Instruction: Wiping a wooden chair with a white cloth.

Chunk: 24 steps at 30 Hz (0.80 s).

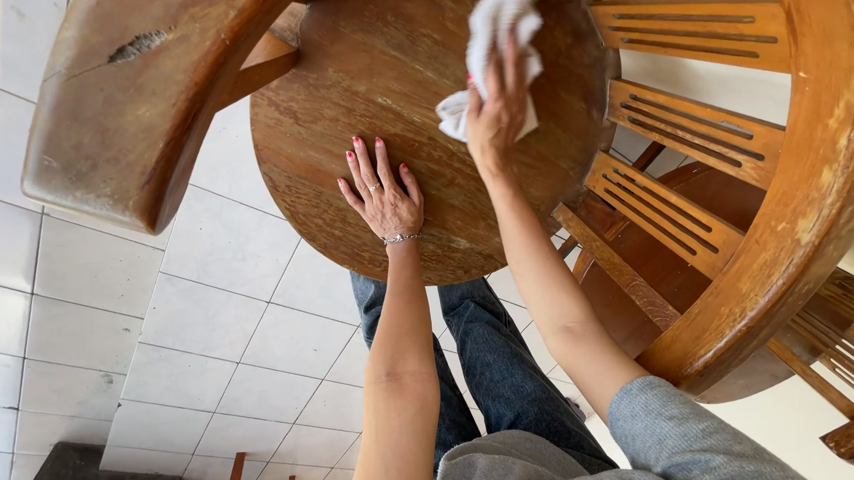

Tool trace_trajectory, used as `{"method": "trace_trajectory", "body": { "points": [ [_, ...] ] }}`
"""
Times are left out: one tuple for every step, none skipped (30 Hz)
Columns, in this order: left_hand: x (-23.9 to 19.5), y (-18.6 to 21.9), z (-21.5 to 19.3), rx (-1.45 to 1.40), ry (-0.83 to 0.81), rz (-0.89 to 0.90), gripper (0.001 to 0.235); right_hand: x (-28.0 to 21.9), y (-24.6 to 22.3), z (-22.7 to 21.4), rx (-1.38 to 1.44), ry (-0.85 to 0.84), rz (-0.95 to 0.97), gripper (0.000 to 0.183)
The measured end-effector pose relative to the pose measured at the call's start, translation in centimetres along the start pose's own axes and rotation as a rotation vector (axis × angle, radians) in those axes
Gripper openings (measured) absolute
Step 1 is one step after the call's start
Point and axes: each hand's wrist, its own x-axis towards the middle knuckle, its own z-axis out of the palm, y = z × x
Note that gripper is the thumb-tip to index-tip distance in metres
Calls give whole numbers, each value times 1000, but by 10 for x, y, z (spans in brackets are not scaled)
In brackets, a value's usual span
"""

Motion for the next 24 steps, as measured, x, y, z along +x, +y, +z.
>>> {"method": "trace_trajectory", "body": {
  "points": [
    [0, 1, 0, -3, 5, 3, 55, 0, -3, 1, 0, 6, -3, 79],
    [1, 2, 0, -3, 4, 4, 55, -1, -6, 2, 14, -62, -119, 79],
    [0, 0, -1, 2, 3, 3, 54, -3, -11, 5, 31, -134, -233, 79],
    [1, 1, -1, 4, 6, 5, 54, 2, -11, -1, 34, -131, -234, 79],
    [0, 1, -1, 1, 13, 5, 54, 7, -10, -7, 72, -111, -232, 77],
    [-1, 0, 0, -2, 19, 5, 54, 11, -9, -12, 110, -90, -231, 75],
    [0, 0, -1, 1, 20, -3, 54, 21, 1, -7, 115, -97, -235, 75],
    [1, 0, -1, -5, 28, -3, 53, 31, 12, -2, 115, -30, -137, 72],
    [0, 0, -1, -14, 30, 3, 53, 38, 25, 1, 109, 40, -33, 69],
    [-3, -1, -1, -12, 25, 0, 53, 38, 16, 4, 108, 35, -30, 69],
    [-1, 0, 0, -17, 27, 6, 53, 42, 6, 7, 39, 75, -57, 69],
    [0, 0, 1, -21, 30, 13, 54, 47, -3, 9, -29, 114, -83, 69],
    [0, -1, 1, -21, 28, 7, 54, 38, -25, 11, -30, 109, -85, 69],
    [0, -2, 1, -15, 20, 3, 54, 29, -47, 13, 23, 44, -168, 68],
    [0, -1, 2, -12, 12, 0, 55, 20, -68, 13, 73, -21, -250, 69],
    [-4, -5, 4, -15, 10, -4, 55, 2, -77, 14, 69, -25, -253, 69],
    [-2, -6, 8, -41, -5, 1, 58, -11, -87, 16, 125, -135, -378, 60],
    [0, -8, 12, -66, -20, 7, 62, -23, -97, 18, 179, -245, -503, 54],
    [0, -7, 8, -67, -17, 6, 62, -29, -93, 19, 179, -243, -507, 54],
    [0, -7, 5, -83, -40, 7, 66, -36, -88, 20, 221, -264, -501, 48],
    [1, -8, 2, -96, -62, 7, 69, -42, -84, 23, 265, -284, -496, 43],
    [5, -6, 4, -96, -57, 6, 69, -23, -83, 5, 267, -284, -500, 43],
    [5, -5, 4, -78, -49, -3, 66, -8, -81, -14, 271, -243, -402, 45],
    [4, -5, 5, -61, -40, -11, 62, 7, -78, -32, 274, -202, -303, 49]
  ]
}}
